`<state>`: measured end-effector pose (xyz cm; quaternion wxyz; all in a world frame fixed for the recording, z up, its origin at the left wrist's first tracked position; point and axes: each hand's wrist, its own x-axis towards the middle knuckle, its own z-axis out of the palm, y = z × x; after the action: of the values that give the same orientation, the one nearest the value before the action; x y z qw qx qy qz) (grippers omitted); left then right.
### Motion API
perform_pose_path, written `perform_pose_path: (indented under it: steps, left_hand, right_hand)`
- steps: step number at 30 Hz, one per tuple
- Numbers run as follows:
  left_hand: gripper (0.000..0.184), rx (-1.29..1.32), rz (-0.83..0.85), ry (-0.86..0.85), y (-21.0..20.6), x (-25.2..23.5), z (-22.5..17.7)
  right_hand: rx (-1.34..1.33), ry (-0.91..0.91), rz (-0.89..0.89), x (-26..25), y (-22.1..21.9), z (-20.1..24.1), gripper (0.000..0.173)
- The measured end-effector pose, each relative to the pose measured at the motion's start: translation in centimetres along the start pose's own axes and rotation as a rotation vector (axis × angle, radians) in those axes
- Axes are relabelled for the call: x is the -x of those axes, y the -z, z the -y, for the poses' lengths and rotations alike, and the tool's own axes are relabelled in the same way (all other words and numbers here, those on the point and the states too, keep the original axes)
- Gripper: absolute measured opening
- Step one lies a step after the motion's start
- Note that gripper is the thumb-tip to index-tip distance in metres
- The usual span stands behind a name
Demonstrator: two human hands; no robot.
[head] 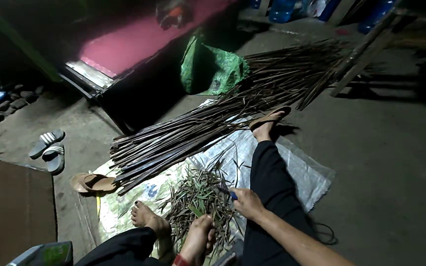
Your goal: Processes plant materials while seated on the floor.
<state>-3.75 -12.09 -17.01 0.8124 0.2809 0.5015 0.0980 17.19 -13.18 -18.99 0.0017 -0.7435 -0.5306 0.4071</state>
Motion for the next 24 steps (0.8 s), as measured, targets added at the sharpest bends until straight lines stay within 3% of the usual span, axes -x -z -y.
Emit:
perform_pose_path:
  steps: [6,12,18,24]
  left_hand:
    - [0.034,0.026,-0.067,0.038,-0.5,-0.3,-0.3]
    - [0.038,0.048,-0.026,0.052,-0.1,0.0,-0.1]
    - [0.034,0.051,-0.011,0.013,-0.2,0.3,0.0]
    - [0.038,0.029,0.015,0.034,-0.1,0.5,-0.2]
  right_hand:
    - [-0.052,0.337,0.113,3.0,-3.7,1.8,0.022]
    - [0.047,0.21,0.073,1.0,-2.3,1.1,0.029]
    - [0.077,0.399,-0.049,2.2,-3.5,0.8,0.022]
    - [0.123,0.171,-0.006,-0.6,-2.0,0.2,0.033]
